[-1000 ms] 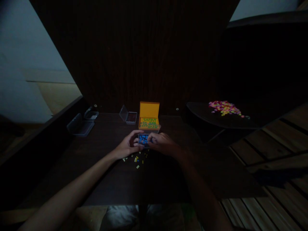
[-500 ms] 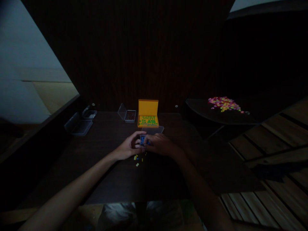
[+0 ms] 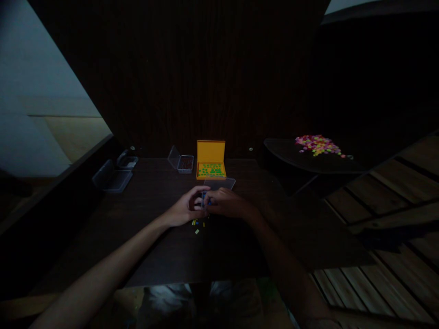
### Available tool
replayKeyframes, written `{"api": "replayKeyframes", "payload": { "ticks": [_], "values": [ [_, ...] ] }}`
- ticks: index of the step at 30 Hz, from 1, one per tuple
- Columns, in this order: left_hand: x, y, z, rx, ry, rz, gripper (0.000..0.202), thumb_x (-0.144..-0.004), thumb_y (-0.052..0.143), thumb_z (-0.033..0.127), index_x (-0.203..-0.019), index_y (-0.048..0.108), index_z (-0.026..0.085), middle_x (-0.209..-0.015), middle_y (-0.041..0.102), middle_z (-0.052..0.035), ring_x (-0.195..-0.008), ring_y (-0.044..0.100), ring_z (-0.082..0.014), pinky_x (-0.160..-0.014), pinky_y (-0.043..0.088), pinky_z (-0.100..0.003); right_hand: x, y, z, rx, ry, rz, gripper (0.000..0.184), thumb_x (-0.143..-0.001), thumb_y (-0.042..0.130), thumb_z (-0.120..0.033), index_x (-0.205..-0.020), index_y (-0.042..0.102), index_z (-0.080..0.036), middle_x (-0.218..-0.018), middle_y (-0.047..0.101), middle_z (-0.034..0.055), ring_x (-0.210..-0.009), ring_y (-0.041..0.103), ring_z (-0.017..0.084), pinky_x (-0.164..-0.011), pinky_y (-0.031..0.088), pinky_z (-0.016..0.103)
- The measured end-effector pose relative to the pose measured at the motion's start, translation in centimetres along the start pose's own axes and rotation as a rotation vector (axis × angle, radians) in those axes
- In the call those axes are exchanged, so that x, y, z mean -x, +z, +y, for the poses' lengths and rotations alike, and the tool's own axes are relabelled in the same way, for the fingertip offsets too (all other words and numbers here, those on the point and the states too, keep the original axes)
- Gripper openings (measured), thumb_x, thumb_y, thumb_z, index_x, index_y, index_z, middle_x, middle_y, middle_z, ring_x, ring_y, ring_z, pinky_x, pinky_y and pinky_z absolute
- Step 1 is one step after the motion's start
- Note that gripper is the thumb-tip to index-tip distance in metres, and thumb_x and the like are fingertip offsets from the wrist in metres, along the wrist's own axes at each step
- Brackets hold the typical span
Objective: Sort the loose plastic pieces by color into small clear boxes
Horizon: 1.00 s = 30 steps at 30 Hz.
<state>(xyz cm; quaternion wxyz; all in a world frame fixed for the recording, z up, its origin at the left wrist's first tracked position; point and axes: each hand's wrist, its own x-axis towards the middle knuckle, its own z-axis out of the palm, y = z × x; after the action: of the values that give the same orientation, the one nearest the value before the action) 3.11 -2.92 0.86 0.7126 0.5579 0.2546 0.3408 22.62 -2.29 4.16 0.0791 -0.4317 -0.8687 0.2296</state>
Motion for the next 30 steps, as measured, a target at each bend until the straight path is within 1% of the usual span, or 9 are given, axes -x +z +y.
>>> {"api": "replayKeyframes", "payload": {
  "ticks": [3, 6, 8, 12, 15, 20, 23, 26, 30],
  "values": [
    [0.02, 0.01, 0.03, -0.002, -0.013, -0.004, 0.07, -0.064, 0.076, 0.009, -0.125, 0.045, 0.021, -0.1, 0.061, -0.0037, -0.09, 0.062, -0.0137, -0.077, 0.05, -0.027, -0.08, 0.13, 0.12, 0.019, -0.002, 0.0, 0.013, -0.085, 0.062, -0.027, -0.094, 0.068, -0.02, -0.079, 0.062, 0.0008, -0.077, 0.054, 0.015, -0.068, 0.034, 0.024],
    [0.03, -0.02, 0.01, -0.006, -0.007, -0.007, 0.069, -0.063, 0.076, 0.009, -0.124, 0.046, 0.021, -0.1, 0.061, -0.0035, -0.09, 0.061, -0.0138, -0.077, 0.051, -0.027, -0.12, 0.26, 0.23, 0.018, -0.025, 0.016, 0.013, -0.084, 0.063, -0.027, -0.092, 0.069, -0.019, -0.077, 0.062, 0.0004, -0.072, 0.053, 0.014, -0.065, 0.033, 0.023],
    [0.04, -0.03, -0.01, -0.006, -0.001, -0.005, 0.068, -0.064, 0.076, 0.009, -0.124, 0.047, 0.022, -0.102, 0.06, -0.0041, -0.091, 0.061, -0.0142, -0.077, 0.051, -0.028, -0.1, 0.3, 0.27, 0.02, -0.036, 0.025, 0.013, -0.084, 0.063, -0.027, -0.091, 0.07, -0.019, -0.076, 0.062, 0.0004, -0.07, 0.053, 0.013, -0.064, 0.032, 0.023],
    [0.04, -0.05, -0.07, -0.012, 0.014, 0.002, 0.067, -0.064, 0.077, 0.009, -0.122, 0.049, 0.023, -0.111, 0.058, -0.0059, -0.094, 0.061, -0.0148, -0.079, 0.052, -0.028, 0.03, 0.27, 0.19, 0.053, -0.057, 0.056, 0.013, -0.084, 0.063, -0.027, -0.09, 0.072, -0.02, -0.077, 0.065, 0.0017, -0.073, 0.055, 0.015, -0.066, 0.033, 0.023],
    [0.02, -0.11, -0.07, -0.017, 0.021, 0.003, 0.066, -0.064, 0.077, 0.009, -0.122, 0.049, 0.023, -0.116, 0.057, -0.007, -0.096, 0.062, -0.016, -0.079, 0.052, -0.028, 0.08, 0.17, 0.07, 0.066, -0.074, 0.068, 0.014, -0.084, 0.063, -0.028, -0.09, 0.074, -0.021, -0.076, 0.067, 0.002, -0.072, 0.056, 0.015, -0.066, 0.033, 0.024],
    [0.05, -0.24, 0.09, -0.02, -0.002, 0.0, 0.067, -0.065, 0.078, 0.011, -0.123, 0.048, 0.023, -0.115, 0.058, -0.0067, -0.102, 0.062, -0.0183, -0.084, 0.052, -0.032, 0.15, -0.07, -0.13, 0.065, -0.072, 0.082, 0.014, -0.084, 0.064, -0.028, -0.091, 0.074, -0.021, -0.074, 0.068, 0.0017, -0.068, 0.056, 0.014, -0.064, 0.033, 0.024],
    [0.1, -0.26, 0.15, -0.014, -0.005, 0.009, 0.067, -0.064, 0.078, 0.012, -0.123, 0.049, 0.023, -0.115, 0.058, -0.0068, -0.103, 0.061, -0.0192, -0.085, 0.052, -0.034, 0.31, -0.03, -0.01, 0.053, -0.078, 0.091, 0.014, -0.085, 0.063, -0.028, -0.091, 0.074, -0.021, -0.078, 0.07, 0.0017, -0.069, 0.056, 0.014, -0.067, 0.034, 0.024],
    [0.12, -0.23, 0.14, -0.01, -0.004, 0.015, 0.066, -0.064, 0.078, 0.012, -0.122, 0.05, 0.023, -0.115, 0.058, -0.0066, -0.1, 0.061, -0.0182, -0.084, 0.052, -0.033, 0.44, 0.14, 0.29, 0.066, -0.082, 0.11, 0.014, -0.084, 0.064, -0.028, -0.092, 0.074, -0.022, -0.082, 0.071, 0.0022, -0.074, 0.057, 0.016, -0.07, 0.034, 0.025],
    [0.11, -0.22, 0.14, -0.006, -0.005, 0.013, 0.065, -0.064, 0.078, 0.012, -0.122, 0.05, 0.023, -0.114, 0.057, -0.0063, -0.099, 0.061, -0.0175, -0.083, 0.052, -0.032, 0.42, 0.35, 0.57, 0.06, -0.09, 0.112, 0.014, -0.084, 0.065, -0.028, -0.092, 0.075, -0.023, -0.082, 0.072, 0.0027, -0.075, 0.059, 0.016, -0.069, 0.035, 0.025]
  ]
}}
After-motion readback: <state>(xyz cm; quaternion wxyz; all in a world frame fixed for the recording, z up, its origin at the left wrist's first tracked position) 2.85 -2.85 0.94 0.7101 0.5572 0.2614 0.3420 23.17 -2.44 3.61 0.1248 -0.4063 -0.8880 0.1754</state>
